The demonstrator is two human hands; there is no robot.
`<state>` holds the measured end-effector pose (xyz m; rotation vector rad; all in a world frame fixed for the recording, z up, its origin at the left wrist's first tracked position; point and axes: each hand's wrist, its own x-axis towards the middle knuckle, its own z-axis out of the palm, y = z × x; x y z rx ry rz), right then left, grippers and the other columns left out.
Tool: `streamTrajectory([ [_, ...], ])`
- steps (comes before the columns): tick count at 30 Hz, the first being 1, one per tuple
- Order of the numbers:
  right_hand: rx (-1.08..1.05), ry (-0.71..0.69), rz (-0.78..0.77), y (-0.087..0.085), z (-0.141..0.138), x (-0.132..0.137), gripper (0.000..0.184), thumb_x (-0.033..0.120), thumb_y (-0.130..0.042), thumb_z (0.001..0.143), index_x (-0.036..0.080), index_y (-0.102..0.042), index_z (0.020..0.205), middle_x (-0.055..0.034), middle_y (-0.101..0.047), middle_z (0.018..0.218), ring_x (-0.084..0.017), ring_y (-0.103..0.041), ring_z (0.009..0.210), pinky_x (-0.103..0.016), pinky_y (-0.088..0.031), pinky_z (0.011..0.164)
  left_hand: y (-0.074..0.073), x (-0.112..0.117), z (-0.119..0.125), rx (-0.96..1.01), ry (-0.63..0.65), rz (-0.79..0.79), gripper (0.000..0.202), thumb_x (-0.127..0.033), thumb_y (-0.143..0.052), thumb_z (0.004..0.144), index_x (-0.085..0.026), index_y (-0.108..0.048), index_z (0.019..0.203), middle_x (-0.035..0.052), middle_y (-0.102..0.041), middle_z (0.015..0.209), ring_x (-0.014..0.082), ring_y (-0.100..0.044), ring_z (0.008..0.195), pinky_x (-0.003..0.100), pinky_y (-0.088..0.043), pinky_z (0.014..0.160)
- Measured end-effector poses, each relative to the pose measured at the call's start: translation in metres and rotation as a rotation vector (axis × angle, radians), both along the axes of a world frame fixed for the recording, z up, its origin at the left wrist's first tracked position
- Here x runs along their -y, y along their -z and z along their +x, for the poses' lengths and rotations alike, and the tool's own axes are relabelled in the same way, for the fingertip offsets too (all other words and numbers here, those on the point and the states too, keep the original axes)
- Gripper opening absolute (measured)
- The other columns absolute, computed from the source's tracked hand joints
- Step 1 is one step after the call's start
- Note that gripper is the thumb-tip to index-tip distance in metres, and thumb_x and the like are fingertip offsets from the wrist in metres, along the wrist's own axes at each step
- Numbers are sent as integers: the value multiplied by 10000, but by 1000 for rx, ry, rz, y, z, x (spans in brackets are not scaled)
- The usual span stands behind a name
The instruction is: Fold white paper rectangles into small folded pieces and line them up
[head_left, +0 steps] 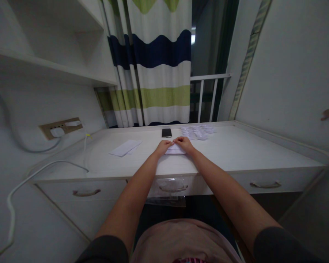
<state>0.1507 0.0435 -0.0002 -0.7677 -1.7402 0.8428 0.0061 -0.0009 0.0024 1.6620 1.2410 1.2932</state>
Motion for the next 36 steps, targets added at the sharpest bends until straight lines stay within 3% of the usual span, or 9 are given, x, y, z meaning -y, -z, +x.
streamTrajectory([
  [7, -7, 15, -3, 0, 1, 1, 293, 449, -644, 589, 158, -643, 555, -15, -596, 542, -138, -501, 569, -258, -372, 549, -1, 1, -1, -60, -6, 34, 367, -462, -622, 663, -128, -553, 529, -48, -391, 462, 77, -320, 502, 227, -225, 501],
  [12, -53, 105, 5, 0, 3, -3, 289, 446, -622, 597, 162, -625, 539, -19, -596, 548, -147, -511, 585, -263, -378, 560, 1, -3, -2, -66, 0, 70, 398, -492, -593, 689, -130, -546, 530, -35, -420, 480, 90, -361, 527, 225, -258, 513],
  [24, -77, 129, 2, 1, 3, -4, 258, 415, -614, 587, 162, -626, 538, -18, -596, 540, -150, -509, 573, -267, -377, 549, -1, -2, -1, 23, 34, 17, 325, -391, -622, 711, -109, -579, 556, -30, -477, 482, 77, -383, 487, 212, -287, 477],
  [30, -134, 210, -9, 5, 4, -8, 319, 473, -594, 607, 157, -623, 567, -29, -608, 561, -155, -517, 574, -269, -378, 546, 0, -2, 2, 172, 63, -109, 294, -370, -615, 748, -99, -596, 636, 8, -564, 532, 109, -525, 501, 232, -423, 519],
  [36, -145, 232, -18, 6, 5, -11, 326, 479, -609, 601, 156, -617, 557, -25, -602, 546, -152, -513, 558, -266, -375, 527, 1, -3, 2, 210, 63, -138, 260, -333, -626, 757, -92, -609, 660, 26, -607, 569, 116, -578, 527, 230, -458, 541],
])
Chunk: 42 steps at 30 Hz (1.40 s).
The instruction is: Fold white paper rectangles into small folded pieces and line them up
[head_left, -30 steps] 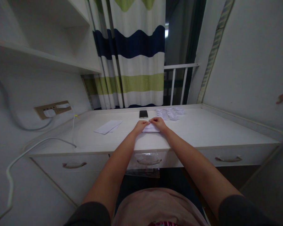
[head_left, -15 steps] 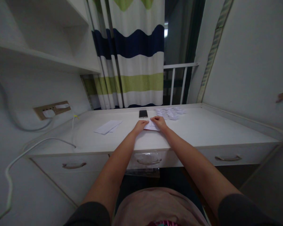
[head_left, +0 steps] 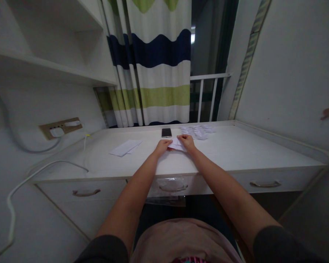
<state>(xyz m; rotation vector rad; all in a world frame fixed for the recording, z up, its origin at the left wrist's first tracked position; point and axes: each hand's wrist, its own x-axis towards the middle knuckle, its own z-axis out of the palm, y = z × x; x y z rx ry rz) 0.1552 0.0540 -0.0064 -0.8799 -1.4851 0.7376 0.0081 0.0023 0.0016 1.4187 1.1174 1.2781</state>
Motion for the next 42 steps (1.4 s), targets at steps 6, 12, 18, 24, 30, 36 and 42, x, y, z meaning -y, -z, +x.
streamTrajectory([
  [6, 27, -7, 0, -2, 1, 1, 319, 474, -598, 606, 158, -633, 587, -33, -623, 580, -162, -535, 584, -270, -388, 546, -2, 2, 2, 9, -17, -9, 238, -300, -615, 768, -87, -610, 661, 16, -606, 575, 119, -587, 536, 250, -480, 570],
  [12, -5, 45, 23, -3, 1, 3, 341, 489, -584, 616, 153, -632, 580, -40, -617, 583, -171, -535, 596, -283, -395, 562, -7, 6, 4, 54, -16, -63, 231, -308, -603, 787, -82, -606, 737, 38, -622, 614, 130, -618, 537, 250, -489, 573],
  [18, -31, 77, 19, -2, 1, 2, 355, 508, -590, 617, 158, -630, 575, -37, -613, 577, -176, -535, 601, -285, -395, 555, -8, 8, 3, 52, -27, -51, 234, -320, -599, 790, -88, -604, 764, 48, -630, 642, 126, -628, 564, 203, -460, 526],
  [24, -37, 11, -24, -1, 0, 1, 341, 500, -615, 592, 160, -632, 580, -33, -626, 600, -170, -552, 620, -283, -413, 596, -7, 10, 1, 56, -90, 64, 190, -304, -640, 733, -127, -601, 788, 28, -614, 704, 113, -585, 644, 199, -475, 545],
  [30, -17, -34, -53, -1, 0, 2, 343, 500, -630, 581, 157, -637, 587, -28, -628, 587, -166, -549, 609, -273, -409, 569, -7, 12, 1, 23, 38, 81, 261, -279, -675, 659, -172, -617, 891, 13, -619, 801, 109, -561, 679, 218, -476, 591],
  [36, 4, -98, -63, -2, -2, 10, 300, 462, -636, 586, 162, -653, 577, -36, -647, 608, -165, -551, 619, -269, -404, 572, -7, 11, 0, -83, 100, 208, 229, -232, -662, 644, -151, -703, 854, 55, -676, 913, 152, -571, 832, 264, -430, 782],
  [42, 29, -177, -117, -3, -3, 13, 325, 480, -655, 575, 155, -652, 574, -36, -637, 590, -157, -545, 607, -263, -400, 563, -5, 11, 0, -134, 99, 170, 202, -260, -685, 621, -132, -728, 772, 64, -701, 831, 178, -569, 847, 291, -398, 826],
])
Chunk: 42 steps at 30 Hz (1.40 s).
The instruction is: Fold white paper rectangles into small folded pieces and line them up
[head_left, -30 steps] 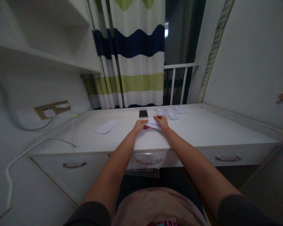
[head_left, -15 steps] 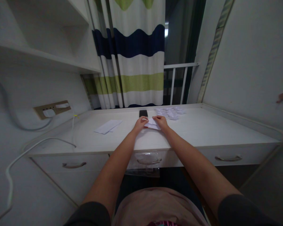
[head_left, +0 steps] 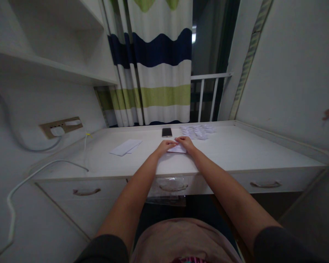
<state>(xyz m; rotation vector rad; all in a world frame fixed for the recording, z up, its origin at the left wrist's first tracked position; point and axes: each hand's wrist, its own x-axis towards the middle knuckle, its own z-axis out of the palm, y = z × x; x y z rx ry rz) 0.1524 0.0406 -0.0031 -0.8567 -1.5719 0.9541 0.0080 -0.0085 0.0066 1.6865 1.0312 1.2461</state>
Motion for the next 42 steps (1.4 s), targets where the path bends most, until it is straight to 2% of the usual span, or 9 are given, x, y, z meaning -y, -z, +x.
streamTrajectory([
  [5, -77, -39, -18, -3, 0, 2, 294, 443, -657, 602, 166, -666, 698, -28, -657, 693, -145, -566, 662, -248, -430, 589, -1, -1, -2, 143, -94, -55, 222, -268, -686, 610, -140, -729, 786, 66, -693, 861, 170, -572, 818, 280, -439, 748],
  [9, -144, -105, -145, -8, 2, 9, 285, 359, -649, 646, 211, -660, 889, -11, -661, 771, -128, -594, 665, -223, -441, 554, -4, -1, -5, 299, -216, -140, 241, -280, -652, 635, -150, -718, 828, 71, -678, 932, 151, -575, 783, 239, -459, 629],
  [15, -252, -208, -248, -15, 4, 14, 171, 275, -612, 699, 211, -657, 851, -24, -678, 848, -130, -644, 734, -231, -464, 650, -6, -4, -8, 439, -297, -203, 213, -203, -602, 663, -144, -704, 840, 72, -678, 899, 115, -598, 703, 202, -456, 590],
  [19, -308, -242, -287, -17, 4, 15, 159, 228, -604, 707, 215, -666, 853, -25, -685, 862, -132, -649, 747, -237, -464, 672, -6, -9, -9, 496, -314, -234, 205, -172, -594, 668, -132, -700, 839, 70, -674, 808, 112, -603, 671, 200, -456, 583],
  [28, -310, -289, -280, -15, 4, 16, 177, 250, -617, 732, 234, -668, 900, -20, -684, 929, -130, -646, 780, -247, -460, 699, -9, -5, -8, 650, -268, -294, 123, -127, -559, 706, -119, -677, 742, 41, -640, 691, 74, -555, 561, 179, -433, 538],
  [42, -287, -298, -239, -14, 3, 17, 231, 310, -645, 735, 256, -658, 959, -22, -670, 994, -130, -647, 815, -248, -465, 720, -12, 0, -9, 706, -222, -362, 89, -143, -583, 688, -133, -670, 704, 39, -641, 710, 73, -556, 582, 167, -416, 538],
])
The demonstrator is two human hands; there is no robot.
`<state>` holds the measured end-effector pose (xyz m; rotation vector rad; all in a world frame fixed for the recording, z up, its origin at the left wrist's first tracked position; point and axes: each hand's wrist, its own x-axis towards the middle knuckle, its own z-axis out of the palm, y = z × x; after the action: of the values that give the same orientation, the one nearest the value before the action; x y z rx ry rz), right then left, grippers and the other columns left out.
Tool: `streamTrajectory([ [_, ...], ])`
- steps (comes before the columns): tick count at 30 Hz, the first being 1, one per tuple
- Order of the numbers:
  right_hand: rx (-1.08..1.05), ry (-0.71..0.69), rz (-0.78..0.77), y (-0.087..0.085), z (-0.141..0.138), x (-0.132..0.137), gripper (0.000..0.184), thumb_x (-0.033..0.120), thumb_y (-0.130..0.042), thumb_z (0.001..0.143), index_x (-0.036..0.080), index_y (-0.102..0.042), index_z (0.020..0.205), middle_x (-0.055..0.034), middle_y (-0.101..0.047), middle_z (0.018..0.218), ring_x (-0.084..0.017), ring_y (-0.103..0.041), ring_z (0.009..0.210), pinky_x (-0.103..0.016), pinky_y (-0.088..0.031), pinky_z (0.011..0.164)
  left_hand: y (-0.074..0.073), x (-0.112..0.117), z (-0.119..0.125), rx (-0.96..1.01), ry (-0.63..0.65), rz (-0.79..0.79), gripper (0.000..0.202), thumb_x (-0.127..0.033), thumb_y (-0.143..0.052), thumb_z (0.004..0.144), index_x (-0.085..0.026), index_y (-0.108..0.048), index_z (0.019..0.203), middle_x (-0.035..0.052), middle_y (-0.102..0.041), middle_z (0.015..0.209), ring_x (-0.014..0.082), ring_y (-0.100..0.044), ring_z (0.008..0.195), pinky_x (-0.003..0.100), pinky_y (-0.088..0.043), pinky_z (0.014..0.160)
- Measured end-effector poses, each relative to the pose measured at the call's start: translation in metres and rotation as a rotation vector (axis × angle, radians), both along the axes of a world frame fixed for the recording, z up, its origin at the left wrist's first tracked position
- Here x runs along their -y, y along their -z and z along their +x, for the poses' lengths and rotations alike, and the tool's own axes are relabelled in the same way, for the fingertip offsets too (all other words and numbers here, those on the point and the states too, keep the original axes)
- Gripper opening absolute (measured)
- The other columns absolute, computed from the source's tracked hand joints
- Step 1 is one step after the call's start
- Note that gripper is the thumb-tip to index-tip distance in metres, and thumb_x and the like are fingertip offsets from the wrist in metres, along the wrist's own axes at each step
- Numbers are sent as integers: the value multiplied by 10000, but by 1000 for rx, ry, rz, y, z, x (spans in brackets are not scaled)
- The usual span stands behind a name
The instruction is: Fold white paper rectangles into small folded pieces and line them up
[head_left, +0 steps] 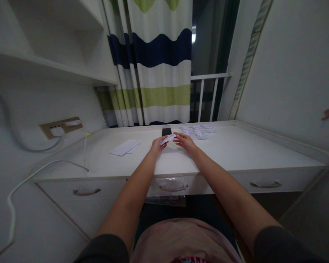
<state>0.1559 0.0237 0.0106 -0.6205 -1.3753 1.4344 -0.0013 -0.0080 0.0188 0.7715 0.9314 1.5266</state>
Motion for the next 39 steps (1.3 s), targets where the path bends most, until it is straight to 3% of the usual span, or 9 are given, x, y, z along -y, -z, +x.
streamTrajectory([
  [10, 11, 16, -2, 0, 0, 1, 265, 236, -640, 704, 245, -644, 968, -13, -678, 914, -126, -646, 782, -249, -464, 711, 1, -2, -1, -16, -5, -3, 98, -153, -571, 691, -140, -668, 684, 43, -644, 730, 75, -557, 593, 173, -413, 548],
  [19, 138, 33, 24, 1, 0, 0, 248, 160, -612, 606, 227, -667, 839, 5, -669, 794, -113, -604, 710, -230, -429, 646, 3, 2, 4, -163, 19, 41, 105, -183, -687, 583, -136, -676, 677, 46, -645, 715, 94, -548, 615, 198, -425, 570],
  [30, 200, -7, 69, 6, -3, 1, 215, 180, -656, 579, 193, -694, 791, -6, -678, 758, -113, -587, 686, -210, -426, 598, 3, 3, 8, -246, 40, 46, 70, -181, -655, 597, -136, -661, 651, 48, -627, 662, 131, -560, 654, 222, -416, 587],
  [39, 265, -50, 54, 7, -2, 2, 244, 187, -714, 590, 189, -712, 835, 11, -647, 605, -59, -456, 442, -192, -329, 436, 4, 3, 8, -311, 38, 37, 79, -195, -656, 607, -140, -665, 663, 56, -636, 672, 140, -564, 667, 223, -410, 584],
])
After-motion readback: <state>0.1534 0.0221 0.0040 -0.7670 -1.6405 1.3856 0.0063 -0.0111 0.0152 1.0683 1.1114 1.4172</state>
